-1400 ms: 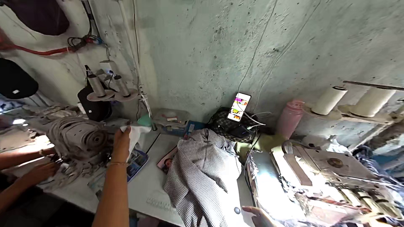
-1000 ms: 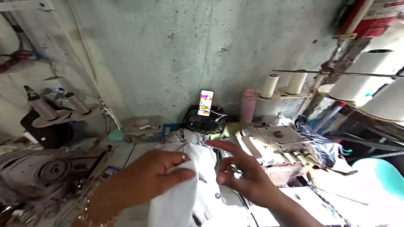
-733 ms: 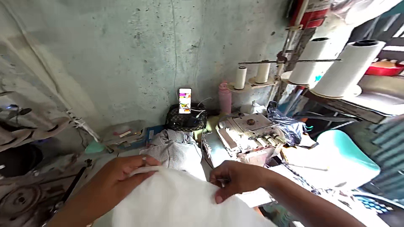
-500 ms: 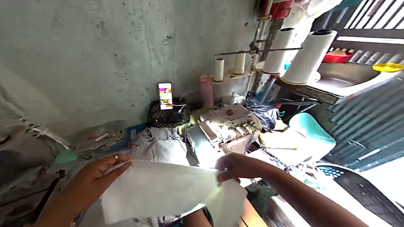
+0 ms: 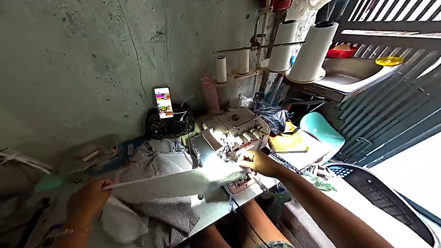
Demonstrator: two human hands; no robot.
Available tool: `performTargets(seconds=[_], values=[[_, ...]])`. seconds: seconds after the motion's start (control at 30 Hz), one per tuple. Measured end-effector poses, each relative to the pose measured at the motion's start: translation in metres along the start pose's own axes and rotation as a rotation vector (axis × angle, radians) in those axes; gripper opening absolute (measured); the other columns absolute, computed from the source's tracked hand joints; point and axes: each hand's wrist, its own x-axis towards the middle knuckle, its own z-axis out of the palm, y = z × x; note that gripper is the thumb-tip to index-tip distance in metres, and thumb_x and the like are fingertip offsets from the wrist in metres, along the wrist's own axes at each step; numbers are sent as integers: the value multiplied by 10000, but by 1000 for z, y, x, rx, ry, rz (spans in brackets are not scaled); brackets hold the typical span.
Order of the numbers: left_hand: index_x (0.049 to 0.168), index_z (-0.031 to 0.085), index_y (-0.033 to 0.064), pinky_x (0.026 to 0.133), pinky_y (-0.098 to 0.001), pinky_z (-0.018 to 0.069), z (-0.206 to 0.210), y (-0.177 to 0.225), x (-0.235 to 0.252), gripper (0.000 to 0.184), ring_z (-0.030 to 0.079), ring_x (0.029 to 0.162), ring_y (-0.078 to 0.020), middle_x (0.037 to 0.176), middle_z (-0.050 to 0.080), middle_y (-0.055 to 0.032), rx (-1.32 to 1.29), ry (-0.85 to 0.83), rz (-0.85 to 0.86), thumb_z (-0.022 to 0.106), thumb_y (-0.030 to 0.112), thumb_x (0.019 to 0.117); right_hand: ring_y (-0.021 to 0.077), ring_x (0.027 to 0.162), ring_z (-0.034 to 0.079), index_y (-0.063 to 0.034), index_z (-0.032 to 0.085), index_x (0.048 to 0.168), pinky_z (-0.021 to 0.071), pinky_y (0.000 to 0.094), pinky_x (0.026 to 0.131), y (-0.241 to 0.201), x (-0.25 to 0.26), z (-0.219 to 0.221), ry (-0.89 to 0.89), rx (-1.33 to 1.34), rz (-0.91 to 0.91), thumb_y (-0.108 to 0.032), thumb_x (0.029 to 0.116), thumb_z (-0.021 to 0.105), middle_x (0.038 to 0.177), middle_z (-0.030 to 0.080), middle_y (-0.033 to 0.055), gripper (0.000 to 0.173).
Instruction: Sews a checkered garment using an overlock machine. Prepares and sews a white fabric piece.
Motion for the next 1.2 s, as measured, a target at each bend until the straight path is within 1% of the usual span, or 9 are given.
performTargets(seconds=[0.23,0.37,0.47,0.6,0.83,0.9,1.0,1.07,1.2], values=[[1215,638,-133,1022,-731,374,1,-64,-7,326,551,1206,-582,1219,602,-411,-69,-37,-160,601,125,1019,71,714,623,38,690,1125,548,261,659,-2,-34,-41,298,-110,-153,-88,978,636,956,701,98,201],[1242,622,-127,1051,-682,370,-3,-89,-23,385,554,1220,-516,1246,598,-380,-325,46,-192,625,192,1027,53,751,614,49,685,1161,531,236,697,-1,-52,-68,409,-172,-163,-34,951,640,1000,709,122,230],[1216,621,-115,985,-586,458,-4,-104,-38,373,624,1079,-370,1167,643,-308,-545,131,-191,656,189,1001,19,802,628,23,690,1142,535,215,738,13,-63,-85,507,-187,-207,-98,893,679,999,716,76,277],[1190,610,-74,846,-314,544,-9,-113,-59,306,634,873,-83,1041,668,-117,-758,204,-233,636,167,1004,-69,734,592,12,615,1163,486,127,628,13,-83,-96,547,-26,-147,1,841,687,922,674,-70,331],[1151,613,0,759,-261,574,-9,-135,-73,274,658,788,-28,931,679,-4,-938,342,-272,633,230,1003,-48,512,547,-152,524,1195,463,131,446,10,-96,-87,492,304,-143,54,873,608,786,666,-183,392],[1179,625,-20,824,-325,558,-10,-136,-67,355,647,856,-81,998,673,-75,-812,407,-321,640,287,999,-79,526,537,-208,556,1167,436,115,447,13,-86,-64,496,302,-198,-8,850,667,782,675,-202,391],[1364,531,-123,1095,-628,369,2,-120,-34,469,530,1279,-473,1347,550,-370,-503,460,-285,625,177,1015,-58,690,597,29,604,1113,513,135,620,10,-49,-3,509,190,-288,13,816,699,858,669,-67,312],[1430,444,-153,1104,-758,270,14,-71,-11,549,388,1348,-635,1427,425,-453,-361,441,-52,607,154,1005,-14,783,634,84,639,1082,552,173,735,20,-21,33,466,171,-349,4,821,703,945,694,30,281],[1226,694,-31,1033,-671,413,68,120,-12,350,607,1226,-432,1257,674,-240,-500,265,592,659,190,957,1,802,661,56,640,1120,565,185,769,15,1,64,374,273,-239,-53,848,740,940,708,30,310]])
